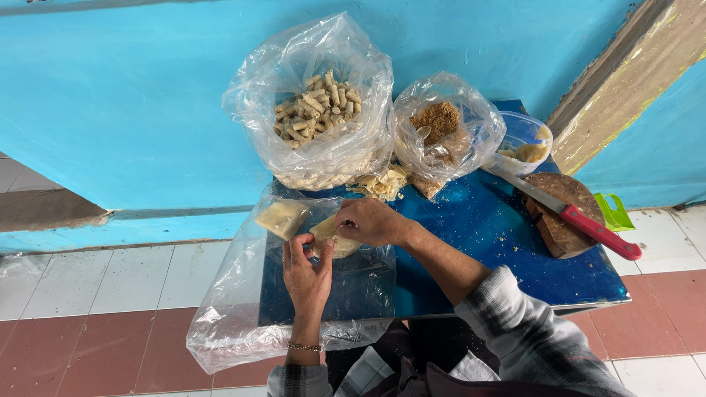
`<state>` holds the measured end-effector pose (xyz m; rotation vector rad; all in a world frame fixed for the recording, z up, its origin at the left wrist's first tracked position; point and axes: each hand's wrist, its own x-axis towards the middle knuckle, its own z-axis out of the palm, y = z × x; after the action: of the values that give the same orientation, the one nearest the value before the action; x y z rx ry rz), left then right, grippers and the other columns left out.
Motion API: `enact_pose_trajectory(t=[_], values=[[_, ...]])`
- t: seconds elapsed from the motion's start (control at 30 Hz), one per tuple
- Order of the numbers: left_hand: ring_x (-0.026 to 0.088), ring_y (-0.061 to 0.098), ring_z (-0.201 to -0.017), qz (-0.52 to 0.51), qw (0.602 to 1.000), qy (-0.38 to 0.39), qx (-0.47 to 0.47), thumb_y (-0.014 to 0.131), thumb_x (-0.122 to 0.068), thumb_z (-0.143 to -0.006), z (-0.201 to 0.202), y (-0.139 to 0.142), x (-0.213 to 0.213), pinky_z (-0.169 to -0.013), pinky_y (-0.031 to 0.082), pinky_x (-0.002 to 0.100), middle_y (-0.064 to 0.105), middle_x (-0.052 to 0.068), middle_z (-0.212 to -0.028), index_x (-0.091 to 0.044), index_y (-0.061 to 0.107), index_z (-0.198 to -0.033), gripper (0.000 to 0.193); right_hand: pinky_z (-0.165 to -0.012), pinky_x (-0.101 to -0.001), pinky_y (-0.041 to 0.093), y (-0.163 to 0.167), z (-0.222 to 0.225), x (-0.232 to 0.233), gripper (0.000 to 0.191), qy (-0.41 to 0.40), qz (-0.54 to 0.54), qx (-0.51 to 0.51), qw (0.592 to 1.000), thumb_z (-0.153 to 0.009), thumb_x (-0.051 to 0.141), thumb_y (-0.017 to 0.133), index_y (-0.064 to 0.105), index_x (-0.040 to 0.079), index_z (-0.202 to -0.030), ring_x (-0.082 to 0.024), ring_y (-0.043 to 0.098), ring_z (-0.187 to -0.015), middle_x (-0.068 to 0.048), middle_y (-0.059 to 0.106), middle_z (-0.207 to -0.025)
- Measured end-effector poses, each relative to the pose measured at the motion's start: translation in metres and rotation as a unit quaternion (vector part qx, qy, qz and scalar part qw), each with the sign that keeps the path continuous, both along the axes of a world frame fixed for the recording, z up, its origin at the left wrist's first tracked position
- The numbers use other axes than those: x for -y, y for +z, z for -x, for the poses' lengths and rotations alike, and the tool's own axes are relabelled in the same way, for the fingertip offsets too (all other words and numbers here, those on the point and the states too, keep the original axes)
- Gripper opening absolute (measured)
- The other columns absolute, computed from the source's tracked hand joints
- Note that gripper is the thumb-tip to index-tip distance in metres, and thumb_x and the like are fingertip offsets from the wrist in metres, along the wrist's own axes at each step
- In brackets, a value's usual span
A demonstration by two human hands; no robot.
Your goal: The person sits at a small blue table and folds triangular pastry wrappers around a spoonful of brown filling taken from a plastic bag, pressing the edges closed and setting the filled pastry aside with others. They repeat this cycle, occasionally reaching into the filling bag and handling dough pieces.
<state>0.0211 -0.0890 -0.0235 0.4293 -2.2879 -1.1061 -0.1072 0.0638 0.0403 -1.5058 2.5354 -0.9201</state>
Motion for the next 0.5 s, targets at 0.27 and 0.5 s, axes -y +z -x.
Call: enact_pose_trajectory(t=[0.27,0.5], values=[[0.02,0.06,-0.086,0.002,1.0,-0.003,-0.006,0.078,-0.037,-0.086,-0.002,0.009,-0.005,-0.079,0.053,0.04,0.059,0.005,-0.108,-0.009,0.059,-0.111,0.042,-0.077,-0.0342,0.059,0.0,0.006,-0.004,0.018,0.015,-0.003,0.057,0.998,-0.085,0.026,0.075,0.078,0.01,-0.094,-0.019,0.073,-0.083,-0.005,0.073,-0.097],[0.02,0.059,-0.088,-0.004,1.0,0.007,0.027,0.077,-0.04,-0.089,0.0,0.012,-0.009,-0.083,0.051,0.042,0.06,0.005,-0.109,-0.01,0.059,-0.113,0.042,-0.078,-0.036,0.058,-0.003,0.016,-0.006,0.019,0.027,0.026,0.07,0.997,-0.088,0.025,0.074,0.077,0.008,-0.097,-0.019,0.072,-0.087,-0.006,0.074,-0.096]])
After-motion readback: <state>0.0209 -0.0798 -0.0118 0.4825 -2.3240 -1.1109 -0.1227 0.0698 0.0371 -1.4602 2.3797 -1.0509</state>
